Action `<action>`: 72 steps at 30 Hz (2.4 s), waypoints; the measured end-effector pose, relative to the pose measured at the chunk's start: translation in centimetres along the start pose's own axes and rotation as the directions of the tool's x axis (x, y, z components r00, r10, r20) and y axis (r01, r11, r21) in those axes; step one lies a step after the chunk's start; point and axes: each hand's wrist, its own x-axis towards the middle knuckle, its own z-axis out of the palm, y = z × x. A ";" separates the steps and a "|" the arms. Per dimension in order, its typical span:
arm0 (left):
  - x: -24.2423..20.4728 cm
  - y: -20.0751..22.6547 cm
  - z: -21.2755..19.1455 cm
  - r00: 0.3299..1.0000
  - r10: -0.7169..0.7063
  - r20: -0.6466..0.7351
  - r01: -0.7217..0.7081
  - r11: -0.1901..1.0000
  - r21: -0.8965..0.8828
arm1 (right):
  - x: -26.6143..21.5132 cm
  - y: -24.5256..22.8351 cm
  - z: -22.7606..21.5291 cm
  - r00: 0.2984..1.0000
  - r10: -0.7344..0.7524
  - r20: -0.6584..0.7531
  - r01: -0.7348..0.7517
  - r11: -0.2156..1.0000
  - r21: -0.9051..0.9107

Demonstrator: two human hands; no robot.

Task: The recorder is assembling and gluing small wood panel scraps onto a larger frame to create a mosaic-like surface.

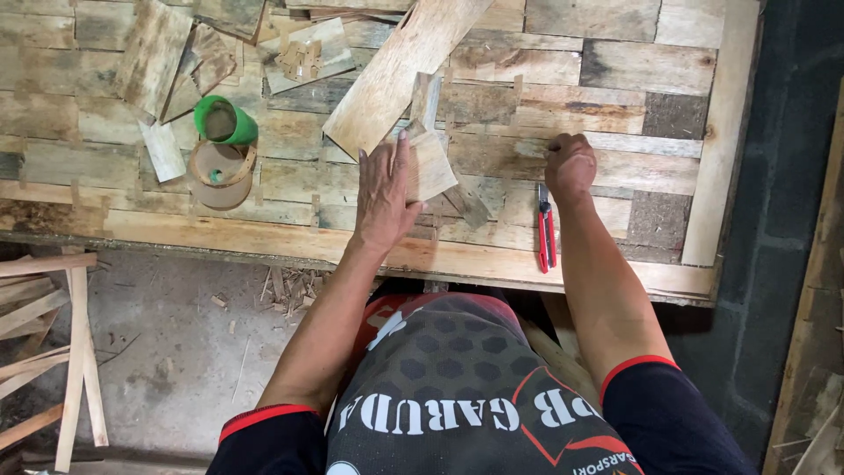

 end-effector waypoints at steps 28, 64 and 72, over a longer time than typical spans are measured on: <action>2.1 -2.0 2.9 0.665 -0.610 0.432 0.624 0.135 -0.769 | -1.1 -1.2 -0.5 0.936 -0.284 0.209 0.314 0.941 -0.128; 6.8 7.9 9.9 0.881 -0.443 0.164 0.350 0.381 -0.856 | -10.5 -4.8 -11.0 0.999 -0.034 -0.027 0.043 0.786 0.616; 7.2 8.4 13.8 0.880 -0.470 0.061 0.339 0.535 -0.774 | -9.4 1.9 -10.1 0.994 -0.033 0.107 -0.061 0.637 0.768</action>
